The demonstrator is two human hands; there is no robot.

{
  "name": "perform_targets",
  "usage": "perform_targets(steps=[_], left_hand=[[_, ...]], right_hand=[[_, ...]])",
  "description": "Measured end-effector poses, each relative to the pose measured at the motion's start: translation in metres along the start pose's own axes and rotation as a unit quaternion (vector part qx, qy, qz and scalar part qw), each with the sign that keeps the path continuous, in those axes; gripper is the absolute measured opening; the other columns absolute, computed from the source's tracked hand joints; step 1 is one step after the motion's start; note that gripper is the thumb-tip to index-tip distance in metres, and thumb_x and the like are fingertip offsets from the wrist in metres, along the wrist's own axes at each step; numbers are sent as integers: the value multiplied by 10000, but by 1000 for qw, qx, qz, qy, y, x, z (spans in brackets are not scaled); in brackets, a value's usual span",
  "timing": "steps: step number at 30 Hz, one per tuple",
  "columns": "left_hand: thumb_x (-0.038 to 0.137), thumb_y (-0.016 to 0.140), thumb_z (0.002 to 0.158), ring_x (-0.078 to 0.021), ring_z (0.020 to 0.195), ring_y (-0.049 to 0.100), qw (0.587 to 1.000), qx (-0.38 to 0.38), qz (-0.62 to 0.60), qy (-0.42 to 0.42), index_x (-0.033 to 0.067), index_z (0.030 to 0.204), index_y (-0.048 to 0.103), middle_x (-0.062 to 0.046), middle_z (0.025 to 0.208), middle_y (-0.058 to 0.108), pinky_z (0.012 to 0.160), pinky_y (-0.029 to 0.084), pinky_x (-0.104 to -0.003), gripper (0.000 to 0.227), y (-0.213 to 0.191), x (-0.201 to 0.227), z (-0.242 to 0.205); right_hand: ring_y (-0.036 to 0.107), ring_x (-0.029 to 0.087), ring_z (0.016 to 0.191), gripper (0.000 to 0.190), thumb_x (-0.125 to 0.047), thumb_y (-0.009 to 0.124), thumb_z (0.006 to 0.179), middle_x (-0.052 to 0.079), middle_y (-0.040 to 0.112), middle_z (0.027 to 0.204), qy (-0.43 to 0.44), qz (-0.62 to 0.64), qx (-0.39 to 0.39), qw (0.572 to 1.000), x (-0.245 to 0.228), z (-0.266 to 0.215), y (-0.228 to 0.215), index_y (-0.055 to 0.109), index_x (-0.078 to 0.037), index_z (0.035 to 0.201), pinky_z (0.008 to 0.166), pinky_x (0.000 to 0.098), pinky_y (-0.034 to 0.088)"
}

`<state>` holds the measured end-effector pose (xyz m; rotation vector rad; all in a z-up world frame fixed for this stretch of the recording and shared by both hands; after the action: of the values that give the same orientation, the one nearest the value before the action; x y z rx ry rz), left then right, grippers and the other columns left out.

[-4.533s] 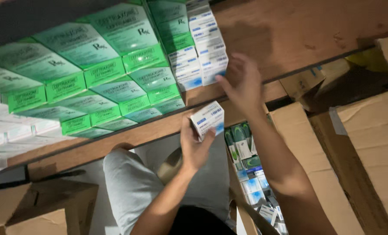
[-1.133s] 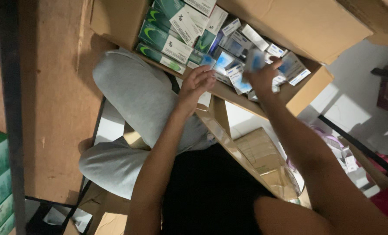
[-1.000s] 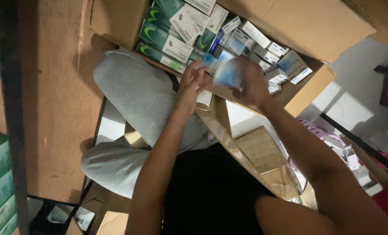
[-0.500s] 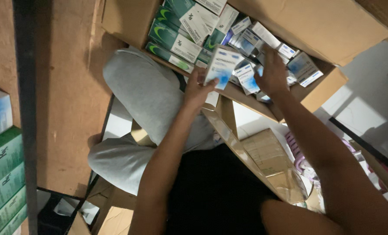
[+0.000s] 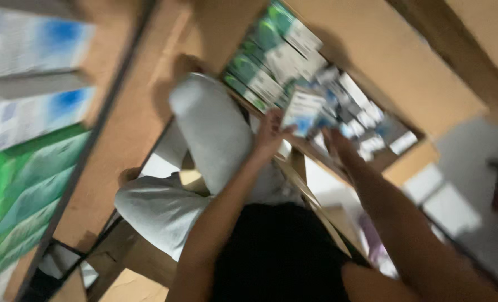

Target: The person sits on the floor and repeatedly picks up small white and blue medicine boxes from a cardboard box. They place the boxes onto a wooden shelf next to rows of green medicine boxes, stacking them in neat columns.

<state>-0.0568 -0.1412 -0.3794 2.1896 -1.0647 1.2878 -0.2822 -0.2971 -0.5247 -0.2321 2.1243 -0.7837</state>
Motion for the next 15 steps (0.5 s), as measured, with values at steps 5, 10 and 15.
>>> perform_targets(steps=[5,10,15], left_hand=[[152,837,871,-174,1038,629,991,16,-64,118,50,1323,519,-82,1140,633,859,551,-311,562,-28,70,-27],[19,835,874,-165,1067,654,971,123,-32,201,57,1287,528,-82,1164,607,887,566,-279,517,-110,172,-80],[-140,747,895,-165,1212,608,886,304,-114,331,65,1323,472,-66,1258,563,1032,524,-285,549,-139,221,-146]], right_hand=[[675,386,1066,415,-134,715,836,177,722,1195,-209,-72,13,975,-109,10,-86,666,-150,1249,896,453,543],[702,275,1033,366,-49,715,907,142,698,1186,-215,-10,-11,977,-288,20,-237,655,-116,1262,854,366,578],[703,174,1122,291,-7,727,1033,82,604,1235,-496,196,71,843,-492,-5,-312,497,-12,1212,962,308,611]])
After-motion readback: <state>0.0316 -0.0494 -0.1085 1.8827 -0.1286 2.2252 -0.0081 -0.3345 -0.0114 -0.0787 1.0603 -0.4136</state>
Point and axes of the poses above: each hand's wrist, its own z-axis towards the middle knuckle, its own y-axis out of the palm, x = y × z, the point moved 5 cm from there along z, towards the middle knuckle
